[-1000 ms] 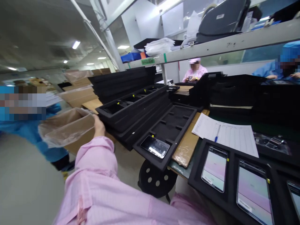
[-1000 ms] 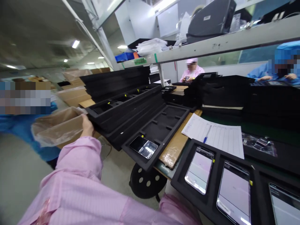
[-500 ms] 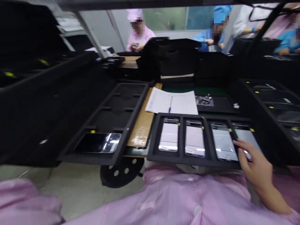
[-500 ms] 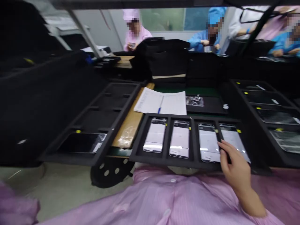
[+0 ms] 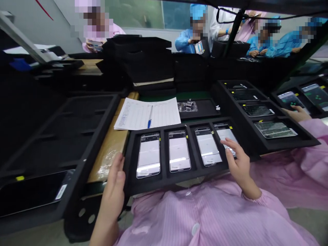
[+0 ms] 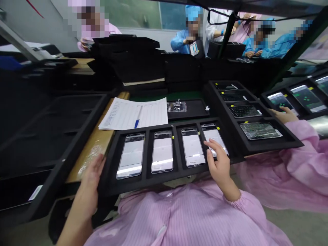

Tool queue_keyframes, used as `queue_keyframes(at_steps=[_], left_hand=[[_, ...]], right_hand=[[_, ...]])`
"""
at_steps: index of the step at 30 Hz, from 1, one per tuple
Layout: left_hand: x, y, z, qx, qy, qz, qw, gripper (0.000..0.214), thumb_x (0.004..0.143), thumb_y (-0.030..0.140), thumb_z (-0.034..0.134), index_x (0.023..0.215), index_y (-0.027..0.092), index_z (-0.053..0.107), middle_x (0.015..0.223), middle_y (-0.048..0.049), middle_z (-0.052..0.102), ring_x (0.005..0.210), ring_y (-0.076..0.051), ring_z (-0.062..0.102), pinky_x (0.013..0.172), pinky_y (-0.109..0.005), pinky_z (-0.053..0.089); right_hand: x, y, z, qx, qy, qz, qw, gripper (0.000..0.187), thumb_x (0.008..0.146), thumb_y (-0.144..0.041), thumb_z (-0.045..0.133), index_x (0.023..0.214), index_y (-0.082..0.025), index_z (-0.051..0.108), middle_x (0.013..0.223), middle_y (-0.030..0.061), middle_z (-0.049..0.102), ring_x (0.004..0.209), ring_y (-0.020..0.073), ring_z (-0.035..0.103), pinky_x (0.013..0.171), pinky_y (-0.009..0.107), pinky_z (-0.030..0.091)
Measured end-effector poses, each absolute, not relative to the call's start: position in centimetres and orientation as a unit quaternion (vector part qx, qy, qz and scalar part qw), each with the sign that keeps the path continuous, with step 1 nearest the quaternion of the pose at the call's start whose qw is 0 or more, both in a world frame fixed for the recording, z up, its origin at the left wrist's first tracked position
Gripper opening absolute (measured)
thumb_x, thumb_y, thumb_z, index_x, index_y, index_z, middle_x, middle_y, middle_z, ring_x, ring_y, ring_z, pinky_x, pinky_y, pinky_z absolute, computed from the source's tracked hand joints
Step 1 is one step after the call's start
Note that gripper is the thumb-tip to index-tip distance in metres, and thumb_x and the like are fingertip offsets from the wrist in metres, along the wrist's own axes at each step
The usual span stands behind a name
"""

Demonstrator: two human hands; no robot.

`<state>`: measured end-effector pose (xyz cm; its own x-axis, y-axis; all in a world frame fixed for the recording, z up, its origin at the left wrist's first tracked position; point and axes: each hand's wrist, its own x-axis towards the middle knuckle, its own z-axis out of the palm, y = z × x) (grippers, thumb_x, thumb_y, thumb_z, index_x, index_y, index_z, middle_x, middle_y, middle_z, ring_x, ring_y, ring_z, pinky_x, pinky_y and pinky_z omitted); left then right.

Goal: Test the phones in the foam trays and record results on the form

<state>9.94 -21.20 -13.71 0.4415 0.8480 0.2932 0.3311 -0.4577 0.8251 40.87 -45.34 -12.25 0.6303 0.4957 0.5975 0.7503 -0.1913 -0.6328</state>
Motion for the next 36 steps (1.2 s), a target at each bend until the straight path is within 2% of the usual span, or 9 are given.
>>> queue_keyframes(at_steps=[5, 10, 13, 18, 21, 24, 29, 32, 36], left_hand=[[10.5, -22.3, -11.1, 0.810, 0.414, 0.347, 0.226, 0.065, 0.086, 0.060, 0.053, 0.147, 0.038, 0.044, 0.152, -0.0056, 0.048, 0.137, -0.038, 0.048, 0.114, -0.061, 0.040], [14.5, -21.7, -9.2, 0.872, 0.422, 0.237, 0.075, 0.067, 0.092, 0.054, 0.033, 0.143, 0.014, 0.049, 0.116, -0.0204, 0.068, 0.119, -0.043, 0.059, 0.102, -0.065, 0.046], [16.5, -21.6, -8.7, 0.882, 0.406, 0.236, 0.039, 0.065, 0.094, 0.045, 0.032, 0.145, 0.008, 0.045, 0.124, -0.0246, 0.064, 0.128, -0.043, 0.053, 0.103, -0.063, 0.046], [16.3, -22.5, -8.7, 0.904, 0.294, 0.310, 0.034, 0.053, 0.094, 0.035, 0.042, 0.145, 0.023, 0.048, 0.148, -0.0129, 0.051, 0.144, -0.037, 0.038, 0.116, -0.061, 0.035], [15.3, -22.6, -9.5, 0.911, 0.289, 0.293, 0.014, 0.044, 0.095, 0.037, 0.041, 0.129, 0.022, 0.064, 0.154, -0.0147, 0.045, 0.147, -0.045, 0.030, 0.112, -0.071, 0.034], [15.6, -22.8, -10.1, 0.912, 0.302, 0.279, 0.003, 0.045, 0.095, 0.039, 0.038, 0.112, 0.016, 0.073, 0.156, -0.0186, 0.040, 0.147, -0.052, 0.022, 0.106, -0.079, 0.033], [19.4, -24.3, -10.1, 0.951, 0.198, 0.228, 0.071, 0.046, 0.094, 0.035, 0.042, 0.135, 0.025, 0.061, 0.162, -0.0098, 0.031, 0.151, -0.041, 0.021, 0.113, -0.069, 0.035], [20.5, -25.0, -10.2, 0.958, 0.162, 0.215, 0.093, 0.043, 0.094, 0.036, 0.042, 0.129, 0.027, 0.066, 0.162, -0.0071, 0.031, 0.150, -0.041, 0.023, 0.113, -0.070, 0.033], [18.7, -25.1, -9.4, 0.940, 0.171, 0.255, 0.148, 0.052, 0.092, 0.036, 0.045, 0.143, 0.037, 0.052, 0.162, 0.0039, 0.031, 0.145, -0.038, 0.037, 0.115, -0.065, 0.037]], right_hand=[[41.0, -45.4, -12.0, -0.771, -0.416, -0.089, 0.475, 0.028, 0.099, -0.031, 0.049, 0.121, -0.022, 0.065, 0.127, 0.0122, 0.068, 0.123, 0.0276, 0.062, 0.102, 0.047, 0.052], [41.9, -45.4, -11.3, -0.787, -0.411, -0.121, 0.444, 0.029, 0.098, -0.031, 0.050, 0.121, -0.022, 0.064, 0.123, 0.0124, 0.070, 0.122, 0.0296, 0.062, 0.101, 0.050, 0.053], [41.5, -44.7, -10.8, -0.778, -0.451, -0.134, 0.415, 0.028, 0.098, -0.028, 0.049, 0.122, -0.022, 0.063, 0.124, 0.0122, 0.070, 0.127, 0.0303, 0.059, 0.103, 0.053, 0.051], [41.0, -43.6, -10.4, -0.753, -0.577, -0.069, 0.308, 0.029, 0.100, -0.025, 0.044, 0.124, -0.023, 0.060, 0.117, 0.0082, 0.073, 0.128, 0.0282, 0.058, 0.116, 0.062, 0.034], [42.7, -44.3, -10.8, -0.810, -0.477, -0.150, 0.306, 0.031, 0.101, -0.027, 0.041, 0.124, -0.019, 0.060, 0.121, 0.0124, 0.070, 0.130, 0.0305, 0.056, 0.116, 0.065, 0.029], [44.5, -45.3, -11.3, -0.854, -0.383, -0.204, 0.286, 0.033, 0.101, -0.032, 0.040, 0.119, -0.016, 0.063, 0.117, 0.0163, 0.071, 0.129, 0.0347, 0.055, 0.113, 0.068, 0.031], [44.2, -46.4, -11.3, -0.827, -0.409, -0.180, 0.340, 0.029, 0.101, -0.029, 0.041, 0.118, -0.019, 0.062, 0.108, 0.0115, 0.074, 0.121, 0.0315, 0.062, 0.110, 0.062, 0.038], [43.1, -48.1, -10.9, -0.800, -0.408, -0.195, 0.393, 0.025, 0.099, -0.025, 0.043, 0.108, -0.022, 0.066, 0.104, 0.0087, 0.075, 0.112, 0.0271, 0.067, 0.102, 0.049, 0.049], [42.5, -51.1, -11.2, -0.806, -0.409, -0.212, 0.371, 0.024, 0.098, -0.022, 0.045, 0.098, -0.023, 0.068, 0.098, 0.0072, 0.075, 0.105, 0.0264, 0.070, 0.091, 0.044, 0.053]])
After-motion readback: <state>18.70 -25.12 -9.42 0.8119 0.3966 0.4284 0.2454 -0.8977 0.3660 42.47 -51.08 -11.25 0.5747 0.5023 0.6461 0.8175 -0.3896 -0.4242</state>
